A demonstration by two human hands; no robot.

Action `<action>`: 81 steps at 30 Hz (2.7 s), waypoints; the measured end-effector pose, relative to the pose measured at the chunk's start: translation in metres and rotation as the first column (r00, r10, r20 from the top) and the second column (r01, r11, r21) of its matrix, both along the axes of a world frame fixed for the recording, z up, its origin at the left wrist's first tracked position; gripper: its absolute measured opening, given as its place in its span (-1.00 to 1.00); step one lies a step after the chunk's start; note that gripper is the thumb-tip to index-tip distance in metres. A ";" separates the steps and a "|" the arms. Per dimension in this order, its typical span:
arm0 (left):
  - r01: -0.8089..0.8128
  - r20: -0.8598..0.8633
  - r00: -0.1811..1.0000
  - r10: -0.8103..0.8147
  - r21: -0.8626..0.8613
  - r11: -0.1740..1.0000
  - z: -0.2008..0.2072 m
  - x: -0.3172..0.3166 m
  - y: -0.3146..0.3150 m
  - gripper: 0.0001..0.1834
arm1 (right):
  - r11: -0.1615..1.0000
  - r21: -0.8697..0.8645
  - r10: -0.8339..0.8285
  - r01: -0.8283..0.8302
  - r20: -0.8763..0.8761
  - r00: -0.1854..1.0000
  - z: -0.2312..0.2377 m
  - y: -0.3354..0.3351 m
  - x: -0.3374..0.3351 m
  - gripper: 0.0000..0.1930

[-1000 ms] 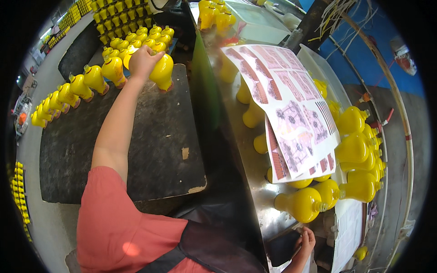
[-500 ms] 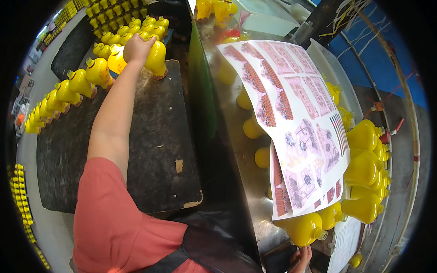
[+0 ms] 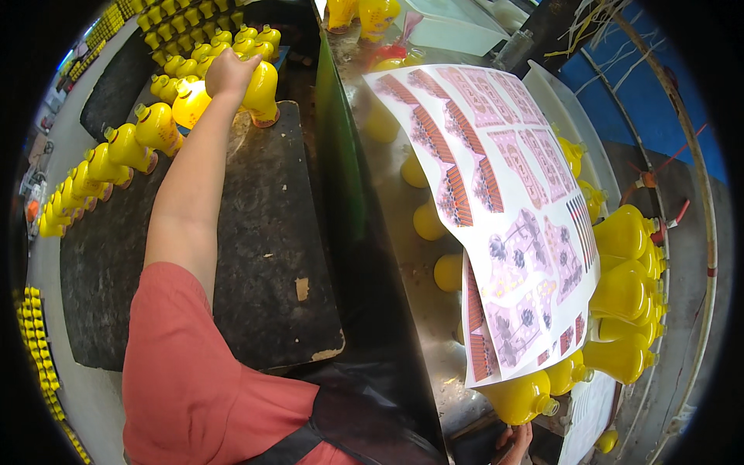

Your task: The person applies decorative stickers to yellow ceramic bottles. They pick up a bottle, peel a sticker from a sheet, and smooth it onto the bottle's surface, repeating the process for multiple units.

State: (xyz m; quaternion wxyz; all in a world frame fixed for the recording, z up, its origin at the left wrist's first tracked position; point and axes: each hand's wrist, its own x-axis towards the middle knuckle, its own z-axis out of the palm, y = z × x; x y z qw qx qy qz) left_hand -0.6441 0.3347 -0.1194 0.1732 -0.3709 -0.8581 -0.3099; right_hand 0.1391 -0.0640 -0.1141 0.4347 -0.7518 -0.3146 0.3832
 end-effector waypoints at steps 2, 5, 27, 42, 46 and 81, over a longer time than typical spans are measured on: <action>0.008 -0.020 1.000 -0.008 0.003 1.000 0.000 -0.001 0.001 -0.35 | 1.000 0.001 -0.004 0.004 -0.002 1.000 0.000 0.000 0.000 -0.50; 0.007 0.020 1.000 -0.006 -0.034 0.999 0.000 0.000 0.003 -0.32 | 1.000 0.003 -0.007 0.007 0.001 1.000 0.000 0.000 -0.001 -0.49; 0.553 0.080 0.635 -0.768 0.647 0.525 -0.009 0.241 -0.169 -0.91 | 0.997 0.034 0.073 -0.073 -0.007 0.997 -0.007 -0.003 0.005 -0.52; 0.676 0.140 -0.683 -0.717 0.492 -0.549 0.032 0.478 -0.334 -0.85 | 0.977 0.196 0.096 -0.083 -0.056 0.994 -0.033 -0.012 0.023 -0.81; 0.678 0.203 -0.719 -0.664 0.416 -0.607 0.033 0.527 -0.354 -0.88 | 0.922 0.351 0.207 -0.162 -0.093 0.974 -0.036 -0.019 0.021 -0.84; 0.064 0.221 0.970 -0.106 0.193 0.979 -0.009 -0.091 -0.106 -0.16 | 0.979 0.202 0.014 0.000 -0.067 0.998 -0.035 -0.010 0.034 -0.78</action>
